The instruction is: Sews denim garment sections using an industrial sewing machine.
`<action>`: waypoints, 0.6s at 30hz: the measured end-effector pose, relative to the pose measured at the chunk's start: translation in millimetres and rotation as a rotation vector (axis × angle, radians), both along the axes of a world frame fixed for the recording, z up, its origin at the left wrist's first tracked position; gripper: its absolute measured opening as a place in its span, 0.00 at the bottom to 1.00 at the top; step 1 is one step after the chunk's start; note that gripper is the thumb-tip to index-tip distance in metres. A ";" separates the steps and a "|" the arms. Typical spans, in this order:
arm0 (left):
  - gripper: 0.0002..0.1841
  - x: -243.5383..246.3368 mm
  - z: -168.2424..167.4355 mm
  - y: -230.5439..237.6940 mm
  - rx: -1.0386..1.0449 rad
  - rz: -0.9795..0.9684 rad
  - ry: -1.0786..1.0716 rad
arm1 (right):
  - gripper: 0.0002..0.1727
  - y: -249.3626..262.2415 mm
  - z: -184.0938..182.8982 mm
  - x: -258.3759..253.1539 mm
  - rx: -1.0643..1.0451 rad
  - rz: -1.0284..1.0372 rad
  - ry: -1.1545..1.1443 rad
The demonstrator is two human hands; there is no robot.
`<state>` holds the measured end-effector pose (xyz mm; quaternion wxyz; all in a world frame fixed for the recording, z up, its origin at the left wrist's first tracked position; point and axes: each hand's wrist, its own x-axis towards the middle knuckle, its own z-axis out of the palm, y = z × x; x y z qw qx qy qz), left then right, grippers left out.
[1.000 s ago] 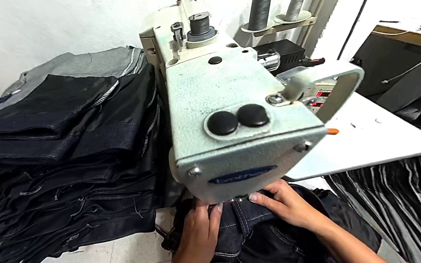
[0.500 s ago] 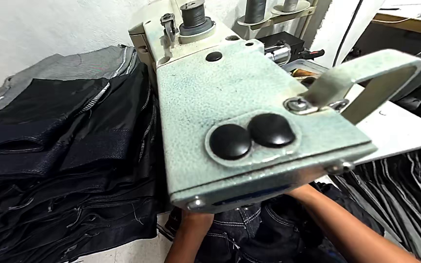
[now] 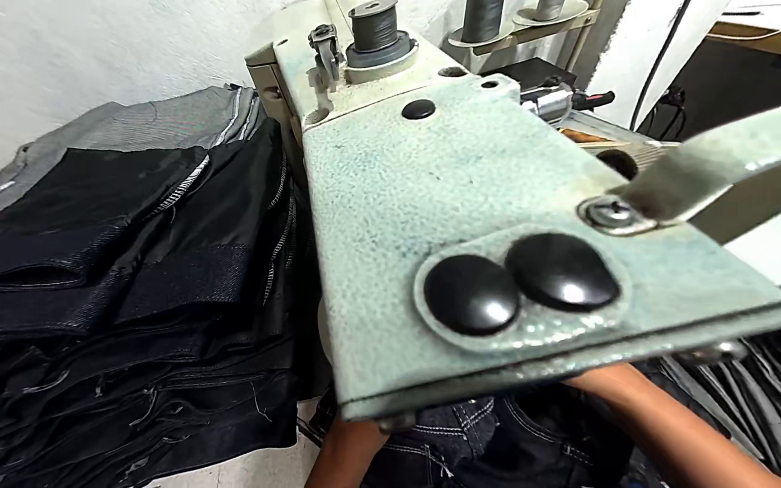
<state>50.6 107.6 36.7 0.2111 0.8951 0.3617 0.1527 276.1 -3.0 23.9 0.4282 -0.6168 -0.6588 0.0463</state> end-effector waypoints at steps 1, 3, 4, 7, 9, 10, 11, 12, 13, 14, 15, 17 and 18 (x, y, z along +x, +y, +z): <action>0.11 -3.4 -9.1 2.8 0.064 -0.023 -0.062 | 0.15 -2.2 -2.7 4.7 0.011 -0.013 -0.056; 0.12 -7.1 -19.3 5.3 0.079 -0.043 -0.132 | 0.17 -7.9 -10.6 16.3 0.022 -0.048 -0.133; 0.11 -7.5 -24.2 5.0 0.128 -0.052 -0.191 | 0.17 -12.3 -15.0 22.0 0.009 -0.077 -0.158; 0.12 -8.2 -20.8 1.1 0.117 -0.026 -0.273 | 0.22 -29.0 -23.6 33.7 -0.088 -0.171 -0.171; 0.13 -11.3 -11.9 -0.6 0.051 -0.016 -0.230 | 0.25 -40.7 -29.4 39.4 -0.155 -0.220 -0.132; 0.12 -13.6 -10.7 -1.0 0.074 -0.005 -0.243 | 0.28 -46.8 -36.6 43.7 -0.179 -0.246 -0.126; 0.11 -17.0 -12.1 -0.6 0.153 0.012 -0.270 | 0.31 -53.6 -44.8 47.9 -0.204 -0.268 -0.114; 0.10 -21.8 -13.5 0.3 0.250 0.035 -0.297 | 0.35 -60.9 -52.3 51.5 -0.236 -0.282 -0.090; 0.11 -28.1 -12.3 0.2 0.319 0.056 -0.319 | 0.38 -68.0 -59.1 53.9 -0.268 -0.300 -0.062; 0.12 -37.9 -6.5 -3.9 0.317 0.056 -0.310 | 0.40 -75.4 -65.0 55.6 -0.305 -0.314 -0.020; 0.12 -50.9 2.2 -13.2 0.218 0.038 -0.292 | 0.42 -82.2 -71.5 56.3 -0.336 -0.326 0.031; 0.11 -79.3 11.2 -36.7 -0.091 -0.040 -0.281 | 0.43 -93.3 -83.2 56.6 -0.414 -0.332 0.170; 0.11 -90.7 5.7 -48.1 -0.235 -0.079 -0.286 | 0.42 -96.7 -87.9 56.1 -0.460 -0.331 0.268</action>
